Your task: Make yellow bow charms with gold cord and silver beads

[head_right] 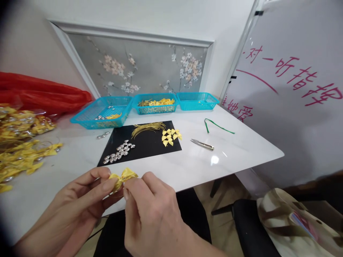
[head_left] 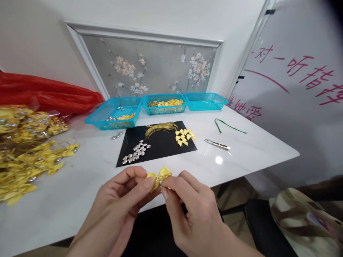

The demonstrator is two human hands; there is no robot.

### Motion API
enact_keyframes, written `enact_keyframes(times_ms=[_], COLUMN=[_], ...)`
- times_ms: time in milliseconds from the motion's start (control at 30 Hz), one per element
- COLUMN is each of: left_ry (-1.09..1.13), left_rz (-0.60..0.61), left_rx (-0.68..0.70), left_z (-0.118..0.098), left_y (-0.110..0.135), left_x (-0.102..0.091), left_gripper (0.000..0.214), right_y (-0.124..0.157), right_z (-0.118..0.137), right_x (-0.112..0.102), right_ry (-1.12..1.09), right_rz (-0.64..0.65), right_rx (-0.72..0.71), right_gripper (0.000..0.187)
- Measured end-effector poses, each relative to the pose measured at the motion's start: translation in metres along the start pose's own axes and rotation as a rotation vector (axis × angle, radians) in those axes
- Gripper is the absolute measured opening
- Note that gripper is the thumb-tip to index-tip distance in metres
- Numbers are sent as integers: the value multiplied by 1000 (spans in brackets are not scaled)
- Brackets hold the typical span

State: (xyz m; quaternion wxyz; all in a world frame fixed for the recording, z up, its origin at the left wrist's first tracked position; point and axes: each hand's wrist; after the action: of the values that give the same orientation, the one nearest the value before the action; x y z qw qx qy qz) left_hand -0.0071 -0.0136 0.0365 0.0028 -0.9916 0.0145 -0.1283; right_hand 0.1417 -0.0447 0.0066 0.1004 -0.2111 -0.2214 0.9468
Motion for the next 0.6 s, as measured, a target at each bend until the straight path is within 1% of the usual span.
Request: enact_keyframes(times_ms=[133, 333, 467, 600], left_ry=[37, 34, 59, 65], left_rz=[12, 16, 56, 100], left_rx=[-22, -36, -37, -41], left_z=[0, -1, -2, -1], left_y=[-2, -1, 0, -1], left_x=[0, 2, 2, 0], left_gripper=[23, 24, 24, 20], right_y=[-1, -1, 0, 1], right_z=[-2, -4, -8, -11], right_x=[2, 6, 10, 12], right_ry=[-19, -74, -62, -62], right_rz=[-14, -39, -35, -58], right_rx=[-3, -1, 7, 6], right_gripper=[19, 17, 20, 21])
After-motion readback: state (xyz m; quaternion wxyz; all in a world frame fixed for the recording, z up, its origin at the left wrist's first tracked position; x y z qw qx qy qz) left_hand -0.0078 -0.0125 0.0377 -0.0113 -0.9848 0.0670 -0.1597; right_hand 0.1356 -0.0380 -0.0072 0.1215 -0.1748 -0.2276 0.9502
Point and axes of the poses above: each hand's wrist, its own y-axis away from the middle knuckle, its own x-axis out of the palm, z = x × y, and after that the axes turned 15 degrees about x, right-handed
